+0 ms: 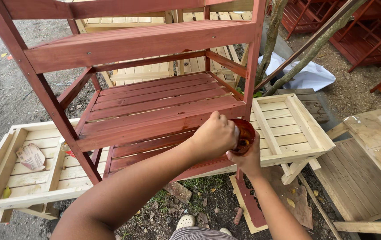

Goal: The person applies reddish-brown wood stain to a slatted wooden shelf unit outdoors, holding a cut plastic bottle of stain in one hand and a brush in the other. They brush stain across the shelf boards, rails and edges, dipping the brush into the bottle between passes and working over different surfaces of the unit.

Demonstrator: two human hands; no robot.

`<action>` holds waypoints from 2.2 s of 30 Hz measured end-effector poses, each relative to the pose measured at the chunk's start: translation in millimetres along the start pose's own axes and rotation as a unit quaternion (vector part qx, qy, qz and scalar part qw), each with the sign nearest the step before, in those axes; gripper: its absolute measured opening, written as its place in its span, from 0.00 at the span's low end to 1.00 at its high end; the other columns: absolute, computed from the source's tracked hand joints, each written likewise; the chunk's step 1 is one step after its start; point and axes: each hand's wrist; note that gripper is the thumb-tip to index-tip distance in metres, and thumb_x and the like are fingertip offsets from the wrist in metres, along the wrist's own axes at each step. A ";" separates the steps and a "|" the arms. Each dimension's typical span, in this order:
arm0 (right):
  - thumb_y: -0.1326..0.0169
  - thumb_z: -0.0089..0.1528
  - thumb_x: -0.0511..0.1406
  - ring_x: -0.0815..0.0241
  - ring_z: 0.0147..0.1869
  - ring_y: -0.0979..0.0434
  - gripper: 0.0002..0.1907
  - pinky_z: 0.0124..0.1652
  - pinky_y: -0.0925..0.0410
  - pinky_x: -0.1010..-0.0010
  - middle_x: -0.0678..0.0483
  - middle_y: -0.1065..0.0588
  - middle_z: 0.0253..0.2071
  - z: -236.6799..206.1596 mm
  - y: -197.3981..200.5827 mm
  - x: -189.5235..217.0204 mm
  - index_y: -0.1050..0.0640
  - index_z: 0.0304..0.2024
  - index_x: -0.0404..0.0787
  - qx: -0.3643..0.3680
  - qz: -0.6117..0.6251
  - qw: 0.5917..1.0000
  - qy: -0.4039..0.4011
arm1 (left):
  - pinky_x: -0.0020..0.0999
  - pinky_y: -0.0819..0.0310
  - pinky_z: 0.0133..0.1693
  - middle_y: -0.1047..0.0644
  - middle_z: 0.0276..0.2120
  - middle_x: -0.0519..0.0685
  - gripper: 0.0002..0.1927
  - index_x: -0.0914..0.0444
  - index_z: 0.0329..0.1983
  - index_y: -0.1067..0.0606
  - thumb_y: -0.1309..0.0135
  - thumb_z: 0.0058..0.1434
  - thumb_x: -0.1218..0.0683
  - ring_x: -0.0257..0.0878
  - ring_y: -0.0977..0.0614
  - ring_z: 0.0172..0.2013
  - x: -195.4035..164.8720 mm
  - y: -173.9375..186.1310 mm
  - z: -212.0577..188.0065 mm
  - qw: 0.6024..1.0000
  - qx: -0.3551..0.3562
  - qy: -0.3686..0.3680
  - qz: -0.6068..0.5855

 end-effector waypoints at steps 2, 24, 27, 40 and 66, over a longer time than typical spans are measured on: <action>0.29 0.52 0.37 0.52 0.66 0.27 0.48 0.63 0.30 0.60 0.45 0.31 0.63 2.9 0.7 0.8 0.42 0.67 0.37 -0.033 -0.097 0.995 0.019 | 0.43 0.31 0.36 0.22 0.29 0.51 0.09 0.60 0.27 0.20 0.42 0.50 0.50 0.48 0.20 0.32 12.5 6.5 -1.1 0.998 -0.046 0.033 -0.030; 0.28 0.49 0.37 0.52 0.68 0.29 0.58 0.64 0.31 0.62 0.45 0.33 0.66 -1.8 22.7 6.7 0.50 0.72 0.38 -0.156 -0.139 0.978 -0.009 | 0.43 0.33 0.44 0.24 0.39 0.51 0.14 0.62 0.35 0.17 0.46 0.53 0.49 0.48 0.25 0.45 41.0 13.2 4.1 0.959 -0.226 -0.171 0.010; 0.28 0.48 0.36 0.49 0.70 0.30 0.57 0.66 0.33 0.59 0.43 0.35 0.68 2.5 23.6 18.6 0.50 0.71 0.40 -0.142 -0.209 0.967 0.041 | 0.44 0.32 0.45 0.23 0.39 0.51 0.14 0.62 0.33 0.17 0.45 0.51 0.49 0.49 0.24 0.45 31.1 5.4 17.0 0.961 -0.183 -0.206 0.021; 0.25 0.46 0.36 0.42 0.74 0.36 0.57 0.68 0.34 0.54 0.40 0.44 0.71 27.8 48.3 45.6 0.46 0.70 0.56 -0.053 -0.219 0.966 0.130 | 0.50 0.31 0.49 0.23 0.39 0.46 0.13 0.59 0.31 0.18 0.46 0.54 0.47 0.48 0.24 0.48 21.4 -19.7 46.3 0.936 -0.230 -0.263 0.044; 0.25 0.38 0.37 0.42 0.70 0.32 0.53 0.65 0.33 0.55 0.45 0.36 0.66 60.7 107.4 120.9 0.36 0.64 0.50 0.091 -0.332 0.929 0.133 | 0.46 0.24 0.39 0.26 0.38 0.55 0.13 0.67 0.34 0.19 0.46 0.53 0.53 0.52 0.22 0.40 -28.7 -20.8 56.4 0.974 -0.194 -0.101 -0.056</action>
Point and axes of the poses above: each hand's wrist, its own z-axis towards the middle knuckle, its own y-axis out of the back of the hand, x = y × z
